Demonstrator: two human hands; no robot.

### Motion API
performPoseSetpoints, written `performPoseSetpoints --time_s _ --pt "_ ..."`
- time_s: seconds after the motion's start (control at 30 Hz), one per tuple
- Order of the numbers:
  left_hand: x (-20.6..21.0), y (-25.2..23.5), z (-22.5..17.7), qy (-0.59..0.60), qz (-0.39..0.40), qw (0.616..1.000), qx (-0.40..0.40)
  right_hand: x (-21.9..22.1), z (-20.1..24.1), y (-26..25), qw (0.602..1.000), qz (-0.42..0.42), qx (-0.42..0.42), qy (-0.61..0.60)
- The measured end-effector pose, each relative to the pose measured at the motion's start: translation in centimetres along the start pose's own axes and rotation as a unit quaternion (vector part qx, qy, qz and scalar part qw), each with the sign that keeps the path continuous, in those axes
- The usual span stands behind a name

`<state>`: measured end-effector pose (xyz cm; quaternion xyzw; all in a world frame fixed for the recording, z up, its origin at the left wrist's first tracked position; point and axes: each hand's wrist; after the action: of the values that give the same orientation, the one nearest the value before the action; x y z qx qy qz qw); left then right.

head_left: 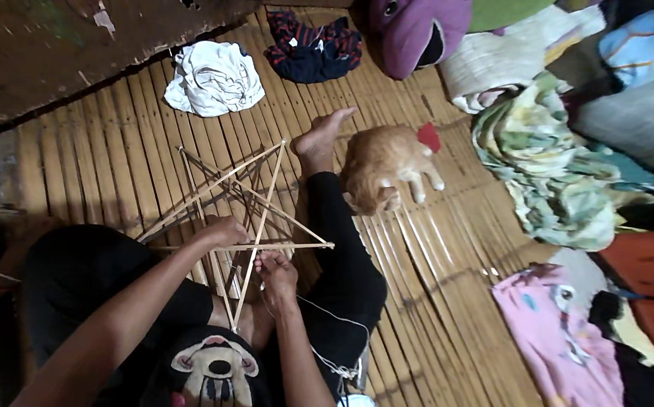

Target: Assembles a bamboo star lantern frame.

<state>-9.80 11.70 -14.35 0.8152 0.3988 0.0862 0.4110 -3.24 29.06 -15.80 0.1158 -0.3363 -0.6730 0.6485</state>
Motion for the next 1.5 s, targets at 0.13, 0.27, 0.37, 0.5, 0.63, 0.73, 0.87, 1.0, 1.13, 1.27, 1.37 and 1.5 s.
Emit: performPoseSetpoints --time_s 0.13,0.27,0.37,0.5,0.63,0.73,0.87,1.0,1.13,1.27,1.37,1.5 --pt "-0.2 -0.7 0.2 -0.014 0.032 0.999 0.001 0.3 -0.4 -0.1 1.000 -0.007 0.002 -0.014" --pt "-0.4 -1.0 0.1 -0.003 0.052 0.999 -0.003 0.3 -0.9 -0.5 0.999 -0.007 0.020 -0.040" --pt "-0.5 -1.0 0.1 0.009 0.053 0.999 -0.004 0.6 -1.1 -0.5 0.998 -0.021 0.017 -0.059" --pt "-0.5 -1.5 0.4 0.017 0.057 0.998 -0.007 0.9 -1.2 -0.4 0.997 -0.033 0.017 -0.067" --pt "-0.6 -1.6 0.5 0.030 0.059 0.998 -0.009 1.4 -1.3 -0.2 0.995 -0.054 0.025 -0.082" --pt "-0.6 -1.7 0.6 0.028 0.061 0.998 -0.012 1.5 -1.6 -0.3 0.991 -0.048 0.025 -0.121" --pt "-0.7 -1.7 1.0 0.024 0.057 0.998 0.004 1.4 -2.0 -0.4 0.978 -0.032 0.026 -0.202" --pt "-0.8 -1.7 0.6 0.019 0.060 0.998 -0.004 1.3 -2.1 -0.5 0.974 -0.026 0.013 -0.224" --pt "-0.7 -1.9 0.7 0.020 0.054 0.998 -0.011 1.3 -2.2 -0.6 0.984 -0.035 -0.012 -0.176" --pt "-0.6 -1.8 0.8 0.024 0.057 0.998 0.009 1.3 -2.2 -0.4 0.991 -0.048 -0.037 -0.119" --pt "-0.7 -1.8 0.6 0.022 0.058 0.998 0.002 1.4 -2.1 -0.4 0.991 -0.063 -0.044 -0.112" --pt "-0.7 -1.7 0.4 0.024 0.061 0.998 -0.004 1.6 -2.0 -0.2 0.991 -0.074 -0.066 -0.087"
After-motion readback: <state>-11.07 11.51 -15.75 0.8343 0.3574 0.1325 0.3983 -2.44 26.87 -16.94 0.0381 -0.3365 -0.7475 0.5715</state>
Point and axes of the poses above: each hand's wrist, its own y-axis away from the middle knuckle, its own x-axis out of the palm, z = x × y, and after that the axes turned 8 degrees about z, right-handed
